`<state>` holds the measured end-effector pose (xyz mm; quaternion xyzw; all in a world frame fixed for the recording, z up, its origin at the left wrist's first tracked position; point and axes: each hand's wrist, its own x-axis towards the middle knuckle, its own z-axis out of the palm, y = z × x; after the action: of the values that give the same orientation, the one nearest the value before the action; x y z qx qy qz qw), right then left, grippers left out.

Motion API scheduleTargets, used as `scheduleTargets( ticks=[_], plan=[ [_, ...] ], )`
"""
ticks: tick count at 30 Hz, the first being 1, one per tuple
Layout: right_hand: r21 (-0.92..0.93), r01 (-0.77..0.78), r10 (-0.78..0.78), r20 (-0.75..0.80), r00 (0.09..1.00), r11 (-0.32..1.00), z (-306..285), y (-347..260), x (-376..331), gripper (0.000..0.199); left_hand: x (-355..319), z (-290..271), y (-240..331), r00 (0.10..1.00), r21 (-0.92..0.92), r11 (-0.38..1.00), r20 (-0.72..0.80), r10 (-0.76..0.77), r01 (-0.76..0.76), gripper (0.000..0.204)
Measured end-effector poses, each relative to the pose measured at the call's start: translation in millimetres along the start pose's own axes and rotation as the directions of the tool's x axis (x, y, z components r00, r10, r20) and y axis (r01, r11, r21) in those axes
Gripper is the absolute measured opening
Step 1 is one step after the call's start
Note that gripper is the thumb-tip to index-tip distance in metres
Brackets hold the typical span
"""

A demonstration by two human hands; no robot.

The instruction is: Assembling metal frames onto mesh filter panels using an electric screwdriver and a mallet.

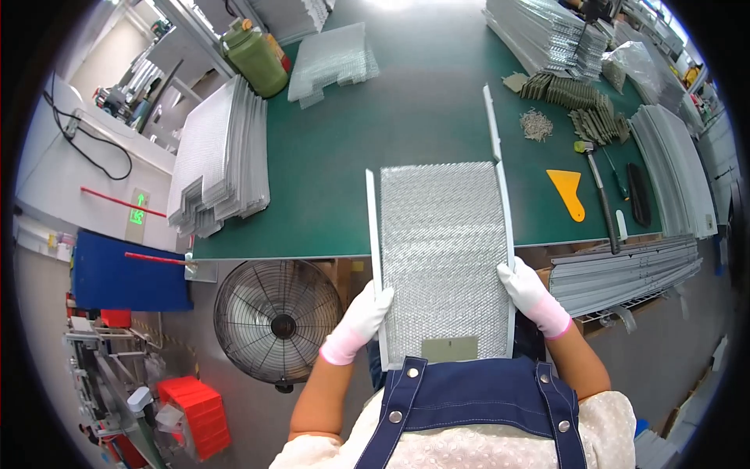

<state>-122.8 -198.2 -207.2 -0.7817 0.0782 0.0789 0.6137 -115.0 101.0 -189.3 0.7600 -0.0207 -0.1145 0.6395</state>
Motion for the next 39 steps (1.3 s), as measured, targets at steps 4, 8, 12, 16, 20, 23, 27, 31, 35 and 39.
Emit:
scheduleTargets(
  ticks=[4, 8, 12, 16, 20, 23, 27, 31, 35, 39],
  plan=[
    [-0.165, 0.007, -0.013, -0.035, 0.999, 0.986, 5, -18, 9, 0.032, 0, -13, 37, 0.891, 0.156, 0.910, 0.199, -0.409, 0.383, 0.041],
    [-0.014, -0.001, -0.002, -0.214, 0.977, 1.000, 20, -3, 8, 0.033, 4, -14, 18, 0.923, 0.013, 0.955, 0.252, -0.290, 0.296, 0.038],
    [-0.035, 0.079, -0.082, -0.104, 0.991, 0.996, 8, -25, 18, 0.033, 27, -3, 42, 0.997, -0.259, 0.963, -0.030, -0.078, 0.067, 0.020],
    [-0.133, 0.087, -0.097, -0.069, 0.993, 0.987, -22, -67, 52, 0.031, 47, -5, 38, 1.000, -0.146, 0.989, -0.001, -0.004, 0.004, 0.018],
    [-0.017, 0.356, -0.343, -0.321, 0.883, 0.934, -40, -109, 85, 0.028, 42, 10, 71, 0.989, 0.006, 0.990, 0.024, 0.143, -0.143, 0.019],
    [0.117, 0.400, -0.371, -0.212, 0.904, 0.909, -62, -88, 114, 0.023, 59, 35, 58, 0.982, -0.111, 0.981, -0.124, 0.146, -0.160, 0.016],
    [-0.160, 0.476, -0.493, -0.092, 0.865, 0.865, -61, -165, 113, 0.024, 26, 70, 65, 0.967, -0.134, 0.969, -0.180, 0.182, -0.208, 0.052],
    [-0.388, 0.462, -0.451, 0.127, 0.884, 0.797, -99, -172, 116, 0.029, 22, 101, 27, 0.917, -0.316, 0.934, 0.398, -0.027, 0.165, 0.055],
    [-0.467, 0.290, -0.163, 0.293, 0.942, 0.835, -94, -114, 96, 0.036, 38, 63, 54, 0.755, 0.030, 0.972, 0.624, -0.200, 0.233, 0.042],
    [-0.466, 0.309, -0.103, 0.415, 0.904, 0.829, -74, -100, 87, 0.041, 24, -10, 114, 0.526, 0.443, 0.870, 0.698, -0.486, 0.216, 0.029]
  ],
)
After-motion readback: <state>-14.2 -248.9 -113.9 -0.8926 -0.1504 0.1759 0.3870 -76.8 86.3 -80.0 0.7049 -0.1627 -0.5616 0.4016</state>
